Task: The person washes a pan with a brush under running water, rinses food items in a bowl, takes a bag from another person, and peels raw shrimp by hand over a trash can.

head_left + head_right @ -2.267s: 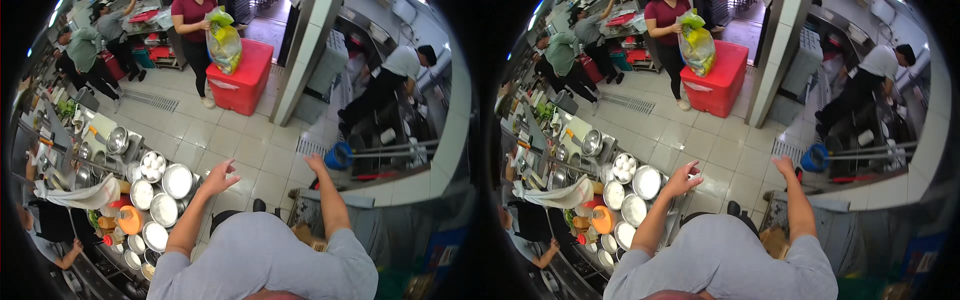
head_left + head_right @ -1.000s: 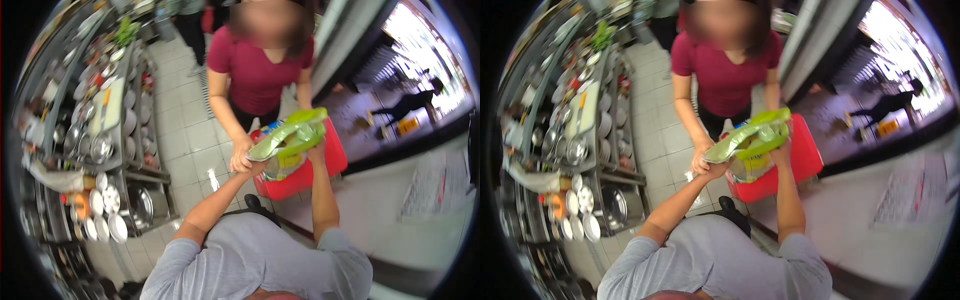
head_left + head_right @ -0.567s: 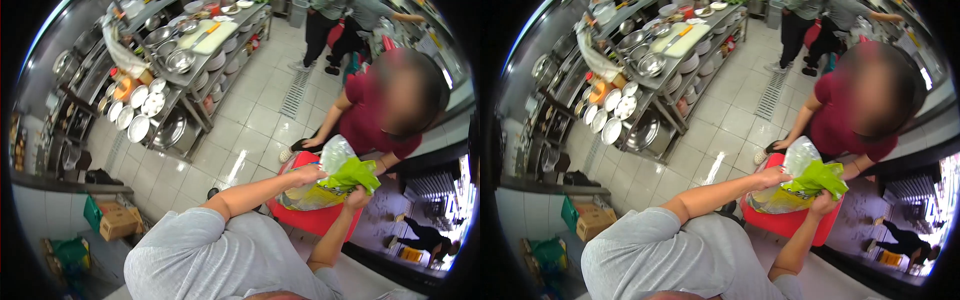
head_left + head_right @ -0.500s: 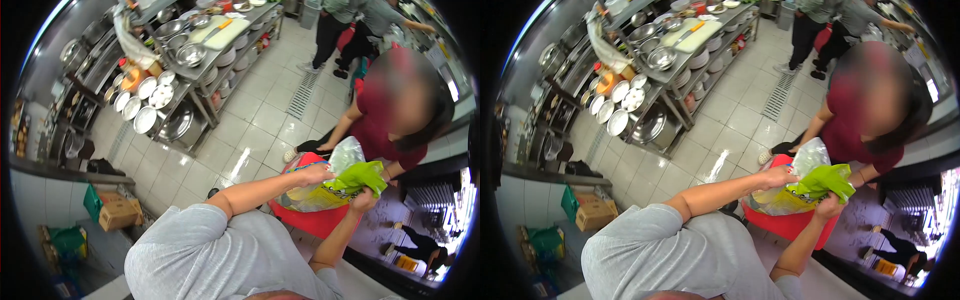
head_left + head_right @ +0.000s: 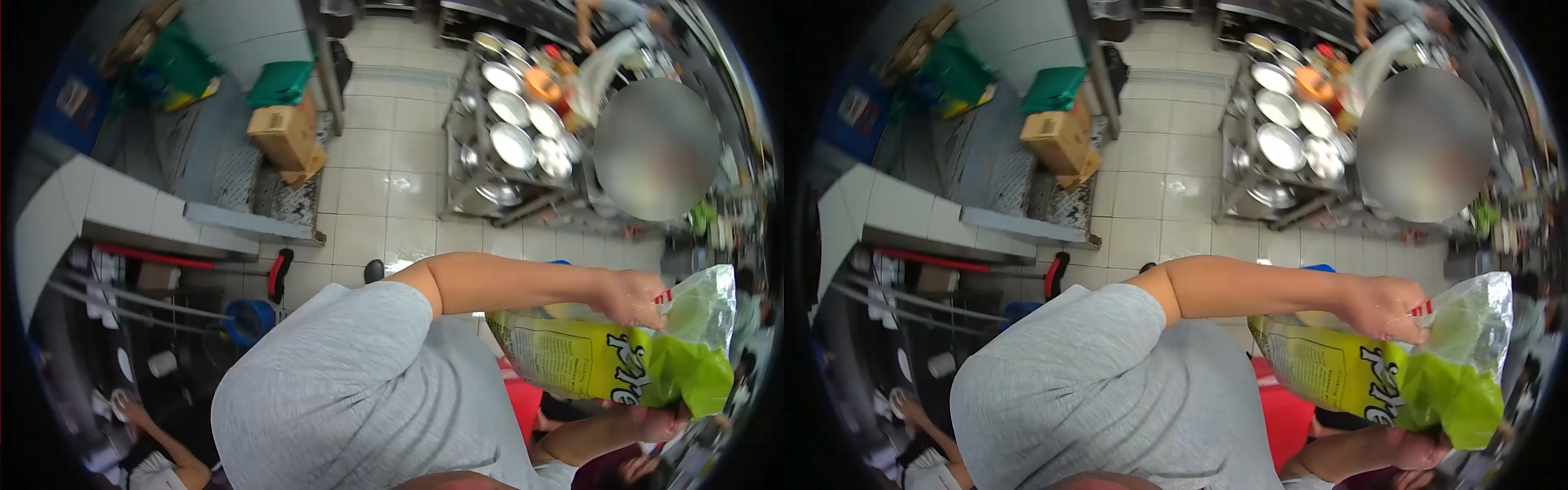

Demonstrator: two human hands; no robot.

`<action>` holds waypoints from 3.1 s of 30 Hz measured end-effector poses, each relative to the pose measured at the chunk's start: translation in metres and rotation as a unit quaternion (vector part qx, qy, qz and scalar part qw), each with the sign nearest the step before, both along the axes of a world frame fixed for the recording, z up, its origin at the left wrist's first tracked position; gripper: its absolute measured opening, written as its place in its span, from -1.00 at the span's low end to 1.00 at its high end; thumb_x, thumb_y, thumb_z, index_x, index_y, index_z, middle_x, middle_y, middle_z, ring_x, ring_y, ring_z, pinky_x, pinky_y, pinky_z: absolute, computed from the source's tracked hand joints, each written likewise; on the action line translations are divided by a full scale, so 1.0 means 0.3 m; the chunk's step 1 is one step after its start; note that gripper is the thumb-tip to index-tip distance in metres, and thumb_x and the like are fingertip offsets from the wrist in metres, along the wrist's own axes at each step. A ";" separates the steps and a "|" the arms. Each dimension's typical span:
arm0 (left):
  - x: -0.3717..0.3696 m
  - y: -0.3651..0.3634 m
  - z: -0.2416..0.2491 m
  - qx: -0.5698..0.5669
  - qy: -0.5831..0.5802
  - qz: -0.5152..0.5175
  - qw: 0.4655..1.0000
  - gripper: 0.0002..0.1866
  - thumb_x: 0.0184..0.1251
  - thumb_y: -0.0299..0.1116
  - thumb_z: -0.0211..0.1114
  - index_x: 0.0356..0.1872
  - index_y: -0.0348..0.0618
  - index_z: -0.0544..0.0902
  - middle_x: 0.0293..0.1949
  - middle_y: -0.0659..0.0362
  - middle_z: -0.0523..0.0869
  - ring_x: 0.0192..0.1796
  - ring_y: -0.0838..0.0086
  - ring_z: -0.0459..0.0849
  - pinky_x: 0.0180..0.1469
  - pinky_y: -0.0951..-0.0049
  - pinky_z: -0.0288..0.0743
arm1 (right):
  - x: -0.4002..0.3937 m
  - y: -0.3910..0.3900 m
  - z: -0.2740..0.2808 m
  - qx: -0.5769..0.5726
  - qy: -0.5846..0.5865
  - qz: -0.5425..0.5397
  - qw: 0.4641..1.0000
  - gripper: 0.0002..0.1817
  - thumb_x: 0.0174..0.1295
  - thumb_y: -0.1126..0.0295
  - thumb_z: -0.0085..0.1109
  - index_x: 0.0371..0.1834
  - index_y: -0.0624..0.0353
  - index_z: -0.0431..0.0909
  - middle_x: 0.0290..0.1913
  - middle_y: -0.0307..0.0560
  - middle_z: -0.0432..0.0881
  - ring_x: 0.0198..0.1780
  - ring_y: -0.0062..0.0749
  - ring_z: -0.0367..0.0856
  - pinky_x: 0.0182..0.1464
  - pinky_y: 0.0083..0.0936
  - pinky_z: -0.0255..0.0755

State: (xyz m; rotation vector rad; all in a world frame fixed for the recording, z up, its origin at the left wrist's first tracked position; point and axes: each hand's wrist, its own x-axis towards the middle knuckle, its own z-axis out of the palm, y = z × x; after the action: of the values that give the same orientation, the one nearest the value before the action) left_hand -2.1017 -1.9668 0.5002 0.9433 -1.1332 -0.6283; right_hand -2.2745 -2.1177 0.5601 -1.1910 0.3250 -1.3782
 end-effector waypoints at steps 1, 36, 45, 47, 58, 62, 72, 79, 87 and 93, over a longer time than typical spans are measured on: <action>-0.002 0.046 0.024 -0.001 -0.024 0.045 0.999 -0.67 0.37 -0.19 0.23 -0.43 -0.29 0.58 -0.65 0.22 0.49 -0.52 0.51 0.43 -0.41 0.31 0.34 | 0.032 0.072 0.030 0.067 -0.036 -0.018 0.997 -0.53 0.24 0.37 0.01 0.16 0.41 0.55 0.24 0.16 0.57 0.19 0.01 0.58 0.32 -0.02 0.40; 0.956 2.979 0.110 -0.046 0.138 0.826 0.545 -0.72 0.46 -0.37 0.21 0.05 -0.32 0.65 -0.02 0.09 0.76 -0.08 0.41 0.76 -0.07 0.33 0.66 | 2.232 3.238 0.030 -0.066 0.016 0.841 0.536 -0.87 0.19 0.44 0.12 -0.39 0.26 0.62 -0.35 -0.02 0.63 -0.32 -0.23 0.67 -0.24 -0.20 0.60; 1.064 3.323 -0.344 0.001 0.270 0.861 0.431 -0.66 0.38 -0.31 0.24 0.06 -0.31 0.66 0.02 0.12 0.73 0.02 0.39 0.65 0.06 0.39 0.46 | 2.419 3.619 -0.446 -0.553 -0.067 0.692 0.459 -0.74 0.19 0.37 0.12 -0.19 0.30 0.69 -0.17 0.22 0.71 -0.08 -0.01 0.70 0.09 -0.23 0.53; 1.077 3.392 -0.528 0.065 0.294 0.860 0.412 -0.62 0.39 -0.31 0.23 0.14 -0.30 0.60 0.05 0.12 0.69 0.03 0.39 0.63 0.07 0.38 0.45 | 2.465 3.666 -0.608 -0.504 0.021 0.764 0.402 -0.67 0.17 0.26 0.17 -0.16 0.29 0.69 -0.13 0.22 0.71 -0.07 0.07 0.67 0.11 -0.20 0.50; 1.045 3.586 -0.845 0.115 0.422 0.846 0.305 -0.56 0.39 -0.15 0.22 0.18 -0.17 0.57 0.05 0.13 0.68 -0.03 0.38 0.64 -0.05 0.34 0.51 | 2.466 3.739 -0.793 -0.708 -0.012 0.620 0.338 -0.59 0.27 0.05 0.06 -0.08 0.10 0.72 -0.02 0.17 0.70 0.06 0.13 0.63 0.16 -0.13 0.51; 1.036 3.557 -0.785 0.192 0.370 0.854 0.310 -0.40 0.41 -0.06 0.22 0.30 -0.31 0.49 0.20 0.04 0.63 0.14 0.22 0.60 0.14 0.27 0.46 | 2.433 3.463 -0.637 -0.577 0.146 0.704 0.387 -0.24 0.08 -0.08 0.36 0.24 0.23 0.50 0.22 0.33 0.52 0.30 0.19 0.45 0.36 -0.08 0.32; 0.979 2.773 -0.312 0.284 0.136 0.924 0.217 -0.57 0.42 -0.25 0.25 0.13 -0.41 0.57 -0.02 -0.04 0.72 0.02 0.28 0.71 0.08 0.37 0.54 | 3.085 2.182 -1.096 -0.594 0.291 0.696 0.278 -0.70 0.05 0.28 0.32 -0.17 0.18 0.73 -0.23 0.19 0.70 -0.16 0.12 0.66 -0.05 -0.09 0.54; 2.211 2.083 -0.207 0.316 0.289 0.611 0.666 -0.49 0.36 -0.40 0.32 0.30 -0.35 0.47 -0.16 0.06 0.79 -0.15 0.52 0.71 -0.09 0.49 0.57 | 3.738 1.793 -1.142 -0.487 0.477 0.608 0.406 -0.76 0.02 0.23 0.44 -0.57 0.16 0.68 -0.54 -0.04 0.71 -0.45 -0.21 0.71 -0.27 -0.33 0.58; 2.782 2.178 -0.827 0.319 0.302 0.619 0.651 -0.44 0.38 -0.33 0.30 0.32 -0.40 0.42 -0.17 0.05 0.78 -0.20 0.54 0.71 -0.12 0.50 0.56 | 4.276 2.002 -1.420 -0.372 0.466 0.701 0.392 -0.88 0.07 0.40 0.35 -0.42 0.23 0.69 -0.47 -0.07 0.72 -0.46 -0.47 0.67 -0.32 -0.47 0.55; 3.197 2.403 -0.940 0.301 0.445 0.610 0.582 -0.44 0.38 -0.31 0.30 0.33 -0.35 0.41 -0.21 0.09 0.78 -0.25 0.55 0.71 -0.21 0.53 0.53 | 4.720 1.892 -1.636 -0.578 0.526 0.580 0.230 -0.67 0.14 0.12 0.21 -0.54 0.14 0.73 -0.55 -0.09 0.71 -0.48 -0.36 0.70 -0.30 -0.37 0.58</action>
State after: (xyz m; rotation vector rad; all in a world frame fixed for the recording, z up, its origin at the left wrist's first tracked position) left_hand -1.1427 -1.2459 0.2182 1.4400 0.8014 -0.1808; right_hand -0.8584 -1.5501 0.0692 -2.5254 -0.8617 1.1777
